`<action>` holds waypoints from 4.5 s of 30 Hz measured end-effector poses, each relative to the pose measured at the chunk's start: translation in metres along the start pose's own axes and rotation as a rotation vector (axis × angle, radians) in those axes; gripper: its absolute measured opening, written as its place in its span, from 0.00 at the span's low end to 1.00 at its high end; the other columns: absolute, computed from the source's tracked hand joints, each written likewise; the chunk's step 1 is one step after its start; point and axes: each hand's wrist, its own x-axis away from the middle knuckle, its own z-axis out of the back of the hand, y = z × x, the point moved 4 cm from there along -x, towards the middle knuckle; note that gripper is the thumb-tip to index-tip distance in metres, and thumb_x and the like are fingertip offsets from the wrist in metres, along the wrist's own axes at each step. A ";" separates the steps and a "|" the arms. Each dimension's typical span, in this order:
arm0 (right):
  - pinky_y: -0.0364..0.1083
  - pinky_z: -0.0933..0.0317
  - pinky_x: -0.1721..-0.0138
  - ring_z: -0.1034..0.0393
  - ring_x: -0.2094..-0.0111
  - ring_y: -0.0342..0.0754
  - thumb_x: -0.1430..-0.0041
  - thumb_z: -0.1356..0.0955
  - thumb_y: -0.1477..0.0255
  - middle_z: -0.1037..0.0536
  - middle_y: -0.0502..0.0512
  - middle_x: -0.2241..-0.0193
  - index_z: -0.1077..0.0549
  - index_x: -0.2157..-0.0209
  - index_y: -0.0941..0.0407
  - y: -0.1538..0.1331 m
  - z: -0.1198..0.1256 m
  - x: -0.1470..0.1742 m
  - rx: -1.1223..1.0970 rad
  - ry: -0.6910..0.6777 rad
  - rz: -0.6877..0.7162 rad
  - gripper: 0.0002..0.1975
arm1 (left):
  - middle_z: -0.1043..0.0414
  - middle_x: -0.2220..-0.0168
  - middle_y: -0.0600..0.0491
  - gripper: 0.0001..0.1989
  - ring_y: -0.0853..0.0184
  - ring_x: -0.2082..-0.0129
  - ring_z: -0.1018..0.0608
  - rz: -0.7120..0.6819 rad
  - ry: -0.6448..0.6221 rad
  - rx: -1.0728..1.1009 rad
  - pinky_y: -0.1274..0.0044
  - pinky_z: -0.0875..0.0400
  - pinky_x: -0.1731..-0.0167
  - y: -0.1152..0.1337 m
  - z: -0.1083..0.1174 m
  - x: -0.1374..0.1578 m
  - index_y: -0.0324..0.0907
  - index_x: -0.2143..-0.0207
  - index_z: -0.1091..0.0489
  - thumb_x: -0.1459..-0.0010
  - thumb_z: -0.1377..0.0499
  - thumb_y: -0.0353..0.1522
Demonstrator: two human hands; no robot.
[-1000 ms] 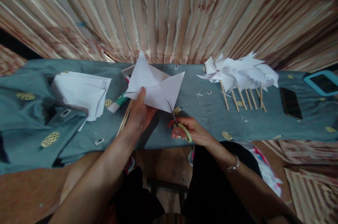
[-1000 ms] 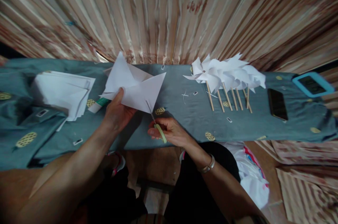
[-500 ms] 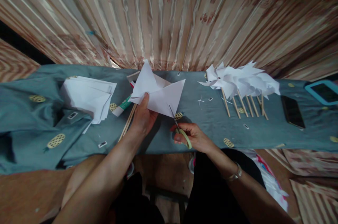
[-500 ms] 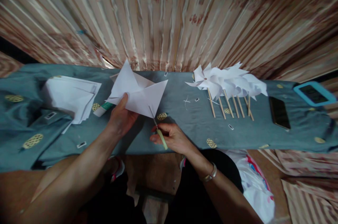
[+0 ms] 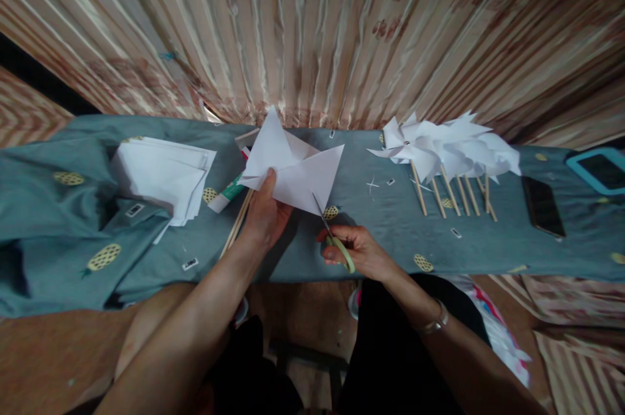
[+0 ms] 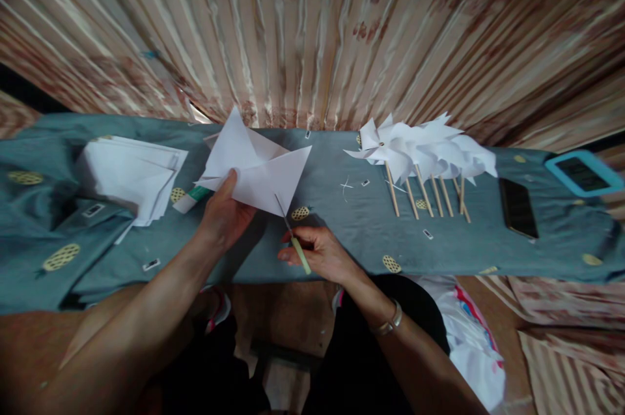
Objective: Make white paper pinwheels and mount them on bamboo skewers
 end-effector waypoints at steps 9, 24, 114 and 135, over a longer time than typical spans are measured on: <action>0.42 0.33 0.72 0.29 0.76 0.42 0.63 0.19 0.56 0.24 0.46 0.77 0.24 0.65 0.57 0.007 0.004 -0.001 -0.001 0.012 -0.036 0.27 | 0.18 0.62 0.56 0.15 0.70 0.66 0.17 -0.015 -0.002 -0.010 0.81 0.21 0.63 0.001 -0.001 0.001 0.48 0.45 0.30 0.31 0.46 0.29; 0.40 0.38 0.74 0.32 0.77 0.41 0.58 0.21 0.56 0.26 0.46 0.79 0.25 0.66 0.57 0.001 0.003 0.000 0.057 0.006 0.055 0.24 | 0.19 0.64 0.55 0.13 0.68 0.64 0.18 0.024 -0.017 -0.104 0.79 0.23 0.60 -0.004 -0.002 0.009 0.43 0.47 0.28 0.31 0.47 0.30; 0.38 0.39 0.79 0.32 0.81 0.40 0.63 0.19 0.57 0.27 0.44 0.83 0.25 0.71 0.56 -0.005 0.002 -0.006 -0.003 0.097 0.075 0.22 | 0.20 0.64 0.54 0.07 0.68 0.64 0.18 0.082 0.007 -0.192 0.80 0.22 0.60 -0.021 0.005 0.013 0.43 0.58 0.26 0.33 0.44 0.30; 0.41 0.38 0.79 0.32 0.81 0.41 0.62 0.20 0.54 0.26 0.47 0.82 0.26 0.77 0.55 0.001 0.003 -0.009 0.022 0.116 0.079 0.21 | 0.20 0.61 0.54 0.11 0.66 0.61 0.18 0.108 -0.003 -0.177 0.78 0.21 0.60 -0.024 0.010 0.012 0.45 0.52 0.27 0.37 0.39 0.32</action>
